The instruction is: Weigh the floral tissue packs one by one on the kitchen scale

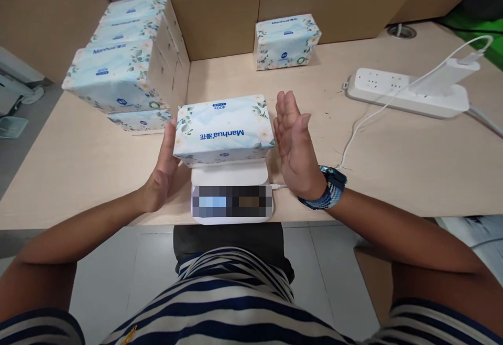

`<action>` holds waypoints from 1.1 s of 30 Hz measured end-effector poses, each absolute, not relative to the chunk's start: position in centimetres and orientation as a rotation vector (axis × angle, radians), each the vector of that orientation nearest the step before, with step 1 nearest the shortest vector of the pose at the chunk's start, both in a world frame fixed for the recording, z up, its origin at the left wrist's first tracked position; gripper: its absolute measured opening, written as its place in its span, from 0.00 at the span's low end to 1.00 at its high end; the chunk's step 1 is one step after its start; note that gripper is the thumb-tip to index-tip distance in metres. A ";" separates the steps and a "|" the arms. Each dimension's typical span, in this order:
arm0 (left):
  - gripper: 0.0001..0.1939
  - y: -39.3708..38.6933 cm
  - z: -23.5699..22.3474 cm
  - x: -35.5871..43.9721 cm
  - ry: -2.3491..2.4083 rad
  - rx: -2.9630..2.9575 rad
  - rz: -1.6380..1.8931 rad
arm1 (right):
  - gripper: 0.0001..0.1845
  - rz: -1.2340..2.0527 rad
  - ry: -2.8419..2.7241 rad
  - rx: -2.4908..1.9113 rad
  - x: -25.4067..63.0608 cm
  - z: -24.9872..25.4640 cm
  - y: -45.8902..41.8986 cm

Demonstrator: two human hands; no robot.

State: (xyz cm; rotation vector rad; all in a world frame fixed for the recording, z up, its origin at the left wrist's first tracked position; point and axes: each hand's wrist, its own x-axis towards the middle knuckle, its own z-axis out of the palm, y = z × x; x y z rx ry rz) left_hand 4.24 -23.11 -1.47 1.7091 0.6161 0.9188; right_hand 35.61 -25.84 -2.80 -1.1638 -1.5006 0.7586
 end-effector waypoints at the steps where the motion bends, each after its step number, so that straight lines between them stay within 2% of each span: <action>1: 0.49 -22.9 -1.4 4.0 0.570 1.778 0.890 | 0.41 0.766 -1.478 -1.155 35.6 -2.8 -25.8; 4: 0.44 -22.2 -1.6 3.4 0.505 1.903 0.844 | 0.41 0.763 -1.435 -1.166 35.5 -2.8 -25.8; 12: 0.47 -21.0 -2.2 3.0 0.478 2.019 0.798 | 0.40 0.678 -1.397 -1.245 35.1 -3.2 -25.7; 17: 0.47 -20.8 -2.5 2.8 0.448 2.021 0.766 | 0.45 0.779 -1.296 -1.217 34.8 -2.8 -25.8; 20: 0.48 -21.1 -2.4 2.9 0.462 1.978 0.777 | 0.47 0.816 -1.293 -1.230 34.9 -2.5 -25.9; 26: 0.51 -22.3 -1.6 3.5 0.621 1.724 0.851 | 0.44 0.816 -1.375 -1.293 35.8 -2.3 -25.8; 33: 0.54 -22.5 -1.1 4.0 0.683 1.711 0.861 | 0.47 0.826 -1.367 -1.270 35.2 -2.2 -25.9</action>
